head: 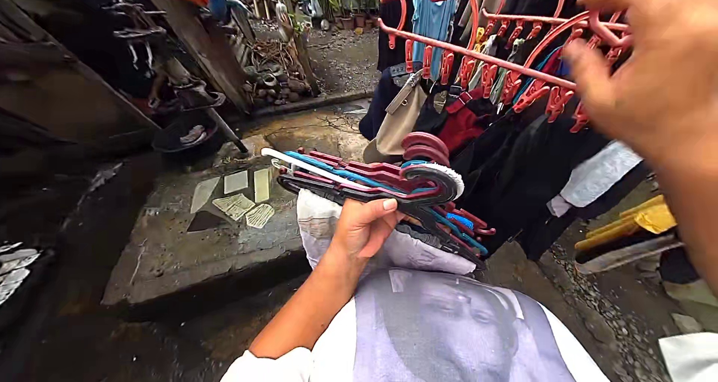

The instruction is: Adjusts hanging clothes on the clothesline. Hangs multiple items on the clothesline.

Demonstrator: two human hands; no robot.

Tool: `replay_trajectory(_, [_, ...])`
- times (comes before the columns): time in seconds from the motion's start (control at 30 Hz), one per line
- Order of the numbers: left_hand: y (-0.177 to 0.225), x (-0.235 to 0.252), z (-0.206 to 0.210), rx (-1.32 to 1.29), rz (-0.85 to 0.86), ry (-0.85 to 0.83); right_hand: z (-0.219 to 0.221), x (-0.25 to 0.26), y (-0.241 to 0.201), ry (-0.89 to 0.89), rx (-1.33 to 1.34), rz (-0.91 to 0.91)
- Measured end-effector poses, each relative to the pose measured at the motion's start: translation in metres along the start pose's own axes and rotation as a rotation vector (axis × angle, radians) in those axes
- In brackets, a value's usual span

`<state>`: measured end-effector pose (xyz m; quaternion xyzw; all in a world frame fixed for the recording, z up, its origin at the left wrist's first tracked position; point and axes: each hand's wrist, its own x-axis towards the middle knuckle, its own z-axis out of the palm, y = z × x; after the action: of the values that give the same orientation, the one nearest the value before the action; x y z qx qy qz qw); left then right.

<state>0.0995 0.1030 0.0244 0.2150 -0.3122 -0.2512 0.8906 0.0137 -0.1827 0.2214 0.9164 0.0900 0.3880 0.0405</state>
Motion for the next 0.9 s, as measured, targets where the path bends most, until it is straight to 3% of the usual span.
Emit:
replay_trajectory(0.1, [-0.004, -0.009, 0.000, 0.006, 0.011, 0.012, 0.030, -0.067, -0.058, -0.237, 0.300, -0.106])
replay_trajectory(0.2, [-0.010, -0.007, 0.013, -0.003, 0.008, -0.001, 0.058, -0.114, -0.087, -0.522, 0.577, 0.062])
replay_trajectory(0.37, [-0.020, -0.005, 0.038, -0.019, -0.090, -0.046, 0.053, -0.141, -0.085, -0.444, 0.766, 0.107])
replay_trajectory(0.6, [-0.058, -0.004, 0.076, -0.032, -0.147, -0.177, 0.013, -0.183, -0.071, -0.269, 0.817, 0.086])
replay_trajectory(0.77, [-0.091, -0.004, 0.106, -0.079, -0.199, -0.307, -0.032, -0.212, -0.058, -0.410, 1.023, 0.207])
replay_trajectory(0.9, [-0.123, -0.006, 0.145, -0.096, -0.273, -0.432, -0.068, -0.245, -0.050, -0.418, 1.023, 0.395])
